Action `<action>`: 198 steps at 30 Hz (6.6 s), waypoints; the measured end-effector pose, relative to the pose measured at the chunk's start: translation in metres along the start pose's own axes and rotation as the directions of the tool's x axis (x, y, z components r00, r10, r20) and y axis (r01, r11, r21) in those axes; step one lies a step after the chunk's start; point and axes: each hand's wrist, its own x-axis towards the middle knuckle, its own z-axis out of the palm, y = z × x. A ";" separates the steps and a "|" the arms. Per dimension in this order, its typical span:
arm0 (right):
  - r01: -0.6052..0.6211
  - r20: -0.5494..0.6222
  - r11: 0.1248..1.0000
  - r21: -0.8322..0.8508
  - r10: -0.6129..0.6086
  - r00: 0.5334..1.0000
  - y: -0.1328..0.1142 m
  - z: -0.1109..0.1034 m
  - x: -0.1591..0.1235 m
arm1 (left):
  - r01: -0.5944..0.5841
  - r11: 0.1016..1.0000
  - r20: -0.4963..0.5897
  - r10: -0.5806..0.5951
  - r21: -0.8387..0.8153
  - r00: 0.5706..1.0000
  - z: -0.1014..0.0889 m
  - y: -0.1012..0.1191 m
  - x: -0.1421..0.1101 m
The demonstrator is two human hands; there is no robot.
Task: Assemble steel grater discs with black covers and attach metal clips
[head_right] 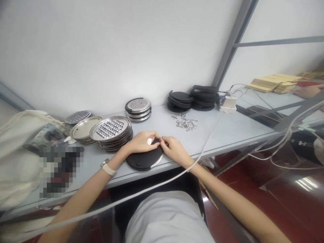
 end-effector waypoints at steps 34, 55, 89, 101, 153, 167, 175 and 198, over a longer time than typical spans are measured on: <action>-0.002 0.010 1.000 0.000 0.002 1.000 0.000 0.000 0.000 | -0.026 1.000 0.006 0.025 0.010 1.000 0.001 -0.002 0.000; -0.002 0.009 1.000 0.000 0.002 1.000 0.000 0.000 0.000 | -0.016 1.000 0.012 0.016 0.001 1.000 0.000 0.000 0.000; -0.001 0.007 1.000 0.006 0.001 1.000 -0.001 0.000 0.001 | -0.021 1.000 0.011 0.021 0.007 1.000 -0.002 0.001 0.000; -0.029 0.006 0.999 0.020 0.029 1.000 -0.002 -0.001 -0.001 | -0.019 0.998 0.004 0.019 -0.060 1.000 -0.001 -0.002 0.001; -0.035 -0.088 0.999 0.030 0.038 0.995 0.001 0.000 -0.001 | -0.011 0.993 -0.019 0.009 -0.116 1.000 0.002 -0.003 0.002; -0.008 -0.008 0.999 0.044 0.008 1.000 -0.001 -0.002 0.001 | 0.011 1.000 -0.073 -0.012 -0.011 0.997 0.002 -0.002 0.001; -0.014 0.002 0.999 0.048 0.014 1.000 0.000 -0.002 0.001 | 0.005 0.998 -0.018 -0.006 -0.056 1.000 0.001 -0.003 0.001; -0.006 -0.008 0.999 0.040 0.006 1.000 -0.001 -0.001 0.000 | 0.003 0.998 -0.002 -0.003 -0.060 1.000 0.001 -0.002 0.002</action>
